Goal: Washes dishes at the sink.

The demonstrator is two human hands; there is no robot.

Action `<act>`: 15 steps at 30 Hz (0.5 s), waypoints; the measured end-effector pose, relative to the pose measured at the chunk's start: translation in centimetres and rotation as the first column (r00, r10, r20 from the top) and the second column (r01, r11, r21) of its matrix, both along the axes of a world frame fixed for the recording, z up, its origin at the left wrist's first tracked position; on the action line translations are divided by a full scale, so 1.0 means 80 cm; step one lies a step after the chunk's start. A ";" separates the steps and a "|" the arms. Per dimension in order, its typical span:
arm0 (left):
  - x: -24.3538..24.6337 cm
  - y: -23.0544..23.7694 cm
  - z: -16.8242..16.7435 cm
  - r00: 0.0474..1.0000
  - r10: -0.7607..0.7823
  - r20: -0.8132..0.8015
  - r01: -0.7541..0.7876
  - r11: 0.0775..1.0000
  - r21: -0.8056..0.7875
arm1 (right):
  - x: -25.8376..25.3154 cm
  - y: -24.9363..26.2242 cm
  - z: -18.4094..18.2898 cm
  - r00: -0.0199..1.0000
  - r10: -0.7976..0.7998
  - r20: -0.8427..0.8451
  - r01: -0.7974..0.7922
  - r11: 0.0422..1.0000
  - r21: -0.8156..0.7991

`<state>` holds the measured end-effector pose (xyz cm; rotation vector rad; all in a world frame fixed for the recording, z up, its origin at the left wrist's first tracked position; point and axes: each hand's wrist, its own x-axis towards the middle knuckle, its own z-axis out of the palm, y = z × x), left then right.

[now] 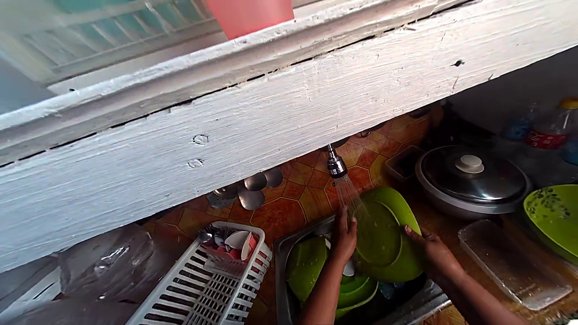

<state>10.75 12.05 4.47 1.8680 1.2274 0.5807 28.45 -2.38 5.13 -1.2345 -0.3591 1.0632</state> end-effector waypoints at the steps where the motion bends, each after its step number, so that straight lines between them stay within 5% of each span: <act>1: 0.005 0.009 0.000 0.996 -0.012 -0.083 0.015 0.999 0.037 | -0.004 0.002 -0.007 0.998 -0.007 -0.068 0.007 1.000 -0.003; 5: 0.014 0.042 -0.006 0.963 -0.041 -0.267 0.056 0.997 0.050 | -0.014 0.012 -0.030 0.970 0.033 -0.239 -0.027 0.999 0.025; 10: 0.048 0.028 -0.004 0.930 0.014 -0.368 0.054 0.983 0.173 | -0.029 0.033 -0.034 0.958 0.117 -0.262 -0.113 0.993 0.031; 15: 0.066 -0.014 -0.003 0.901 -0.252 -0.353 0.344 0.911 0.227 | -0.038 0.057 -0.036 0.959 0.112 -0.259 -0.112 0.994 0.015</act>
